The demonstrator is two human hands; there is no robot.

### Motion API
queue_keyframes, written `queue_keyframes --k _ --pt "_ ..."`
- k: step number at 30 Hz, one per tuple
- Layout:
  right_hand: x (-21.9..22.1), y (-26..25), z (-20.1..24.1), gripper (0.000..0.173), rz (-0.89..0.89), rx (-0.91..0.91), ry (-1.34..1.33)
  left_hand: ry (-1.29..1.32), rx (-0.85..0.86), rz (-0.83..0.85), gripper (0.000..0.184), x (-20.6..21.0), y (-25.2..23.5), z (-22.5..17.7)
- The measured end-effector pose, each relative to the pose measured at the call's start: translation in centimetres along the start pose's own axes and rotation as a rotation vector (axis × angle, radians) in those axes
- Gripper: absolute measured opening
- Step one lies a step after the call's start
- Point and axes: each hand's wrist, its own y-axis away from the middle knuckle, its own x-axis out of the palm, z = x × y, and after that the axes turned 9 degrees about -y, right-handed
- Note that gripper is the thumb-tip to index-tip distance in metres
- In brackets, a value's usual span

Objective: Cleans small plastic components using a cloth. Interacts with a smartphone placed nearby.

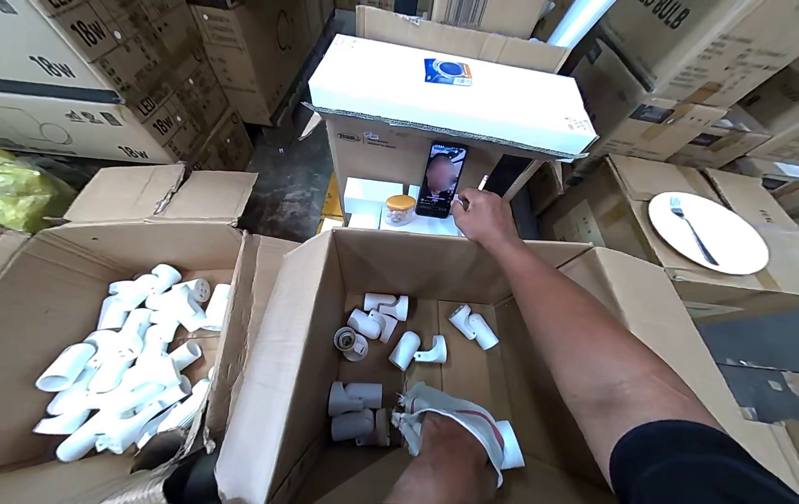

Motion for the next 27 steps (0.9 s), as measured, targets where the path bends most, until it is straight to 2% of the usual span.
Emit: queue_keyframes --k 9,19,24,27 --pt "0.0 0.0 0.0 0.032 -0.009 0.015 -0.021 0.002 0.023 -0.005 0.039 0.1 -0.1 0.2" --pt "0.1 -0.1 0.0 0.037 0.014 -0.007 -0.007 0.002 0.018 0.018 0.039 0.2 -0.2 0.2" --pt "0.6 -0.8 -0.7 0.047 0.038 -0.159 -0.008 0.025 0.017 -0.002 0.038 0.1 0.1 0.2" --pt "0.8 -1.2 -0.9 0.047 0.077 -0.189 -0.005 0.014 0.014 0.030 0.039 -0.1 0.0 0.1"
